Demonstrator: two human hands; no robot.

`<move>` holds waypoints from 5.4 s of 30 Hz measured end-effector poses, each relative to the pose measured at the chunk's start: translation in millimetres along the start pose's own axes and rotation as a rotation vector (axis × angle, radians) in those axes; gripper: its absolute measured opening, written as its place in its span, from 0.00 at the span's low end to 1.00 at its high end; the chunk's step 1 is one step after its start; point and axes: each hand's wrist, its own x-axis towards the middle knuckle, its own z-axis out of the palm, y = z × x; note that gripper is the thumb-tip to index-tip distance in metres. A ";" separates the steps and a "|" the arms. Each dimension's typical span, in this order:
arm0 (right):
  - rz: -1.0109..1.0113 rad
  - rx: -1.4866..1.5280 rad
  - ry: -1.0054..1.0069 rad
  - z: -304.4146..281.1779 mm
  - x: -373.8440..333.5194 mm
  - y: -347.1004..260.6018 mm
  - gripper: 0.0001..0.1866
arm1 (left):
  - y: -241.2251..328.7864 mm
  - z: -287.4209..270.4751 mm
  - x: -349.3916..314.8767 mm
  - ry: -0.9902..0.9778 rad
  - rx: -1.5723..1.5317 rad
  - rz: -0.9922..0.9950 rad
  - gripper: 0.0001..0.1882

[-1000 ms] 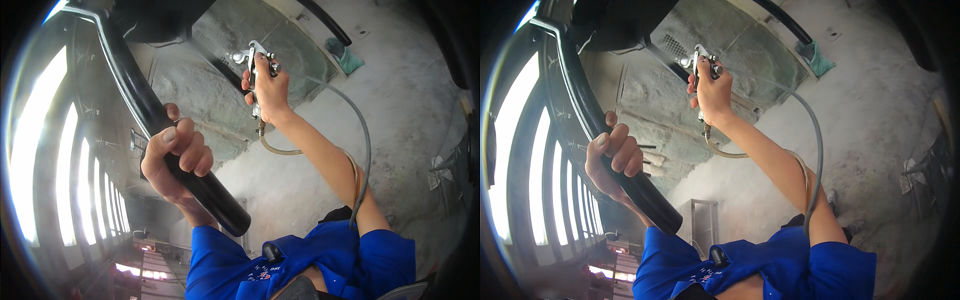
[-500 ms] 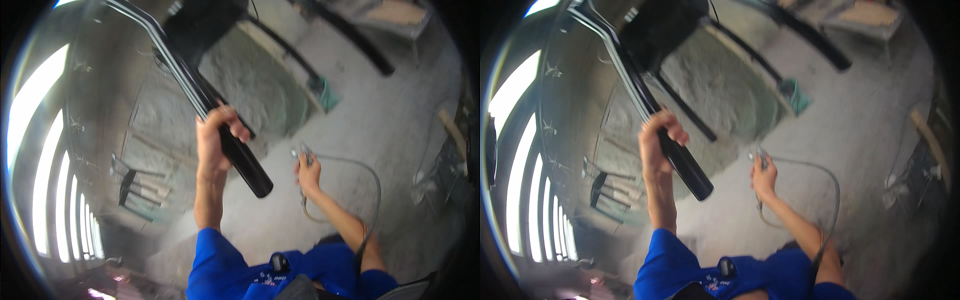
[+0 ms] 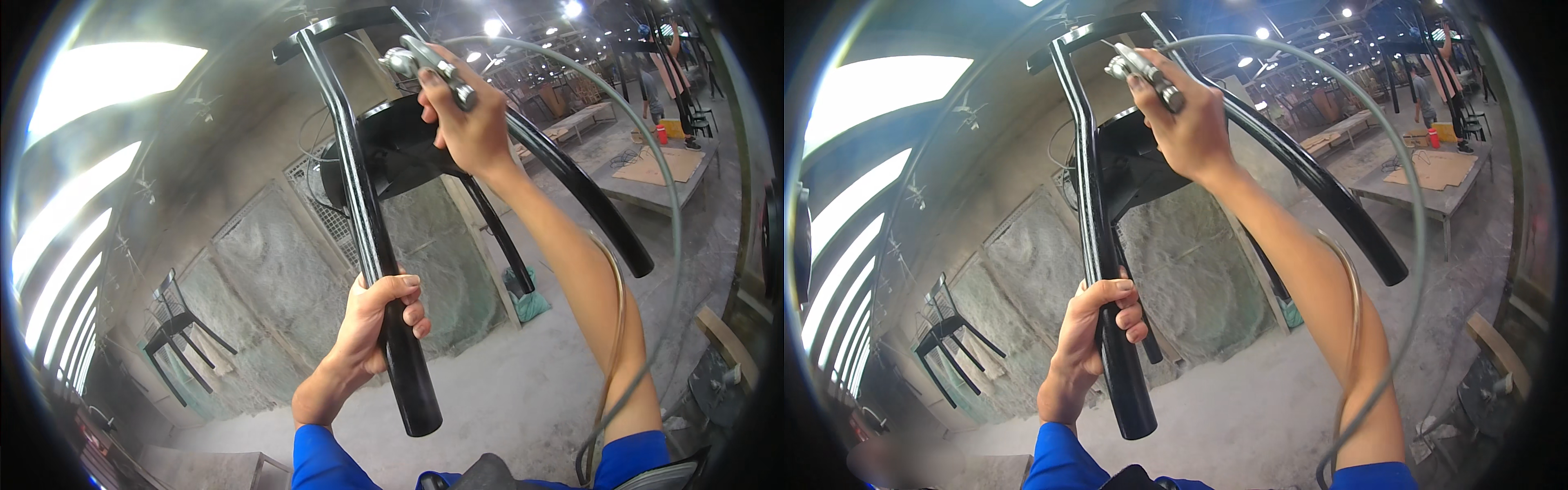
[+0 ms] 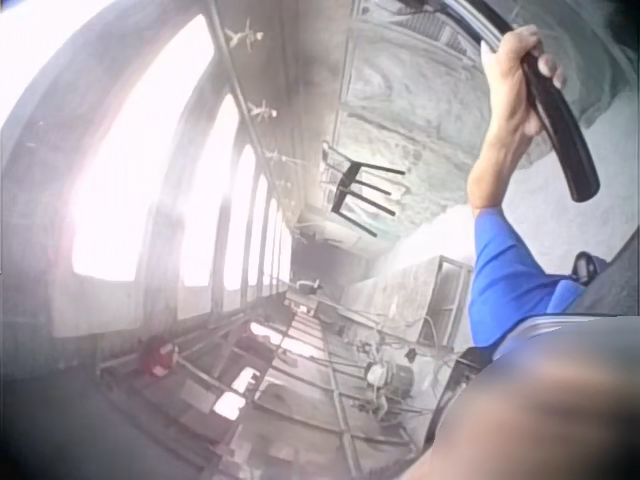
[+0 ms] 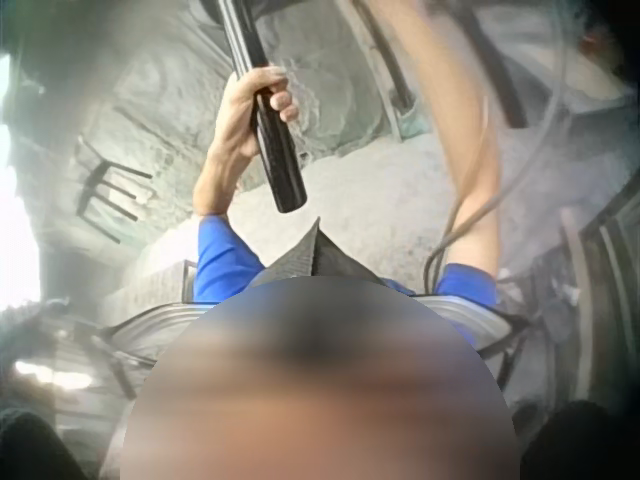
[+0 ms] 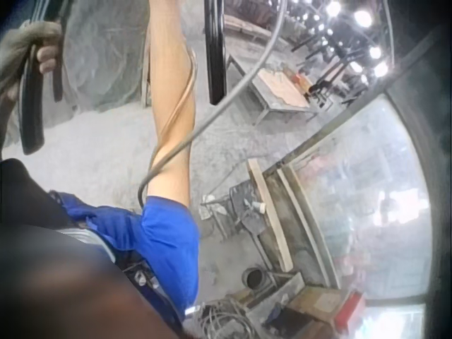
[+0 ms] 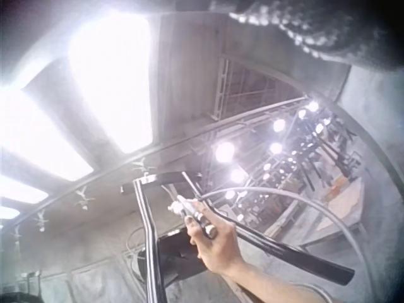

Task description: The person spray paints a black chair using a spray gun, holding the chair with one hand and applying paint with the other. The person rotates the chair to cover different sides and legs, then briefly adjusts the camera before resuming painting.

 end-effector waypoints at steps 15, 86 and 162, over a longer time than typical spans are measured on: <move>-0.092 -0.146 0.044 25.6 55.6 28.8 0.27 | 10.9 22.6 -8.7 -0.010 -0.050 -0.019 0.07; 0.910 -0.489 0.093 -261.2 -229.5 120.6 0.35 | -154.3 -460.3 207.1 0.711 0.695 0.159 0.11; 1.463 0.111 0.390 -10.2 -351.9 550.0 0.20 | -234.8 -552.5 281.5 0.480 0.274 0.160 0.13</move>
